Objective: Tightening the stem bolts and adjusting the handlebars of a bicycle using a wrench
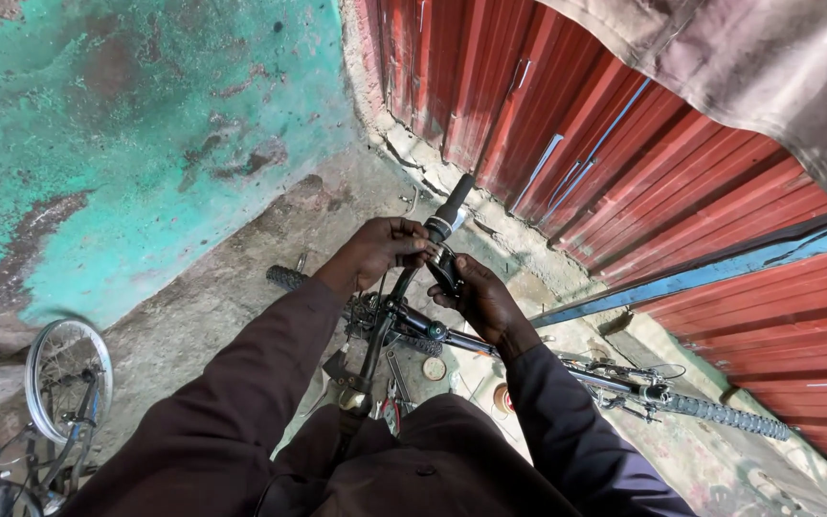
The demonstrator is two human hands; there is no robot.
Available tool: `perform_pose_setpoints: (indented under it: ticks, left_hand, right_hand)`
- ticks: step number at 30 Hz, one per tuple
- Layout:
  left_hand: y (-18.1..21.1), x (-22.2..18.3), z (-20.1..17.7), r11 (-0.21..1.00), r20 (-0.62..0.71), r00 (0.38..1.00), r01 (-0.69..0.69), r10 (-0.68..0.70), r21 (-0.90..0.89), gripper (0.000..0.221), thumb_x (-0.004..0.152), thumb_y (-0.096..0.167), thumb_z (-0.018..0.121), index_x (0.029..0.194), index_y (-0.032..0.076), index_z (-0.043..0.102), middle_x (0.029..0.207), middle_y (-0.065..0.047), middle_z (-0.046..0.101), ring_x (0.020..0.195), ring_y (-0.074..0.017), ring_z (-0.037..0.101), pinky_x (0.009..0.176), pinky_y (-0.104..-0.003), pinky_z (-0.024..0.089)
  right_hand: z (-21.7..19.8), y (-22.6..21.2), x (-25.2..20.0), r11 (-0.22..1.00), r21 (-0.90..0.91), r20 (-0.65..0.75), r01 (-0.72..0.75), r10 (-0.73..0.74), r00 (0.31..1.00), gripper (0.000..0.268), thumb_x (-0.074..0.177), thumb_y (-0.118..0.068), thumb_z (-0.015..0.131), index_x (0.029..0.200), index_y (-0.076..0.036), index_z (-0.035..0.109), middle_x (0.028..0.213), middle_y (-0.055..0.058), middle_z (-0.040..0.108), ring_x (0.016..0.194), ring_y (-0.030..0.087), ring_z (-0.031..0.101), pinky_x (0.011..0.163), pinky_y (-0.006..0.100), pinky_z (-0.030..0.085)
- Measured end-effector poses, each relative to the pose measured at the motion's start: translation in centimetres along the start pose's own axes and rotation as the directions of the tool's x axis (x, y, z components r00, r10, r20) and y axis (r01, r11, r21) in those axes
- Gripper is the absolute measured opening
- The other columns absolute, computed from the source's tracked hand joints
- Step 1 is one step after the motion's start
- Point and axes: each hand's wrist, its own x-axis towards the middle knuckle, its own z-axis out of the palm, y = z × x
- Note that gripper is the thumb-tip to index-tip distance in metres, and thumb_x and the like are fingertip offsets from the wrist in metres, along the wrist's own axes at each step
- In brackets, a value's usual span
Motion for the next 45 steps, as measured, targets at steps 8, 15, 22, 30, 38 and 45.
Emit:
perform_pose_setpoints:
  ticks: [8,15,22,30,38,45]
  left_hand:
    - [-2.2,1.1,-0.6,1.000,-0.037,0.999,0.006,-0.006,-0.015,0.022,0.087,0.005,0.083,0.106,0.001,0.073,0.088,-0.018,0.075,0.074,-0.0264,0.077,0.067,-0.034,0.069]
    - [-1.2,0.4,-0.2,0.998,0.040,0.999,-0.016,0.014,0.056,0.021,0.097,0.012,0.075,0.112,-0.001,0.071,0.096,-0.021,0.075,0.083,-0.0291,0.077,0.073,-0.037,0.069]
    - [-3.2,0.1,-1.7,0.998,0.078,0.997,-0.005,0.001,0.060,0.029,0.103,0.014,0.066,0.126,-0.004,0.065,0.112,-0.022,0.070,0.096,-0.0297,0.073,0.083,-0.039,0.066]
    - [-2.7,-1.2,-0.6,0.993,0.053,0.998,-0.040,0.034,0.113,0.031,0.101,0.012,0.070,0.128,-0.003,0.067,0.100,-0.020,0.072,0.086,-0.0261,0.074,0.069,-0.033,0.064]
    - [-3.2,-1.8,0.6,0.989,-0.010,0.990,-0.139,0.138,-0.056,0.030,0.094,0.000,0.071,0.122,-0.009,0.067,0.104,-0.025,0.073,0.088,-0.0292,0.074,0.076,-0.037,0.065]
    - [-2.6,-2.5,1.8,0.983,-0.015,0.985,-0.171,0.171,-0.068,0.026,0.094,0.001,0.072,0.119,-0.008,0.068,0.102,-0.024,0.073,0.089,-0.0318,0.074,0.078,-0.039,0.064]
  right_hand:
    - [0.0,1.3,0.1,0.948,-0.304,0.097,0.099,-0.072,0.993,0.023,0.094,-0.021,0.075,0.107,-0.005,0.065,0.087,0.005,0.064,0.077,0.017,0.068,0.071,0.029,0.060]
    - [-0.1,0.7,-0.2,0.894,-0.421,0.082,0.154,-0.131,0.988,0.026,0.092,-0.020,0.078,0.109,-0.005,0.066,0.089,0.005,0.065,0.078,0.016,0.064,0.070,0.027,0.055]
    - [-0.3,1.6,0.0,0.875,-0.465,0.103,0.135,-0.098,0.990,0.026,0.095,-0.020,0.076,0.112,-0.005,0.065,0.092,0.005,0.064,0.082,0.014,0.061,0.073,0.029,0.052]
    - [1.3,0.7,-0.9,0.837,-0.520,0.115,0.170,-0.129,0.985,0.026,0.099,-0.027,0.072,0.111,-0.005,0.064,0.098,0.011,0.066,0.088,0.022,0.060,0.078,0.037,0.048]
    - [3.4,-0.2,-2.0,0.873,-0.432,0.036,0.229,-0.237,0.971,0.030,0.107,-0.030,0.053,0.115,-0.003,0.063,0.082,0.009,0.059,0.074,0.020,0.063,0.070,0.035,0.051]
    - [2.8,0.3,-1.4,0.882,-0.357,0.041,0.308,-0.315,0.948,0.027,0.106,-0.026,0.054,0.107,-0.002,0.065,0.073,0.012,0.062,0.065,0.021,0.066,0.064,0.034,0.052]
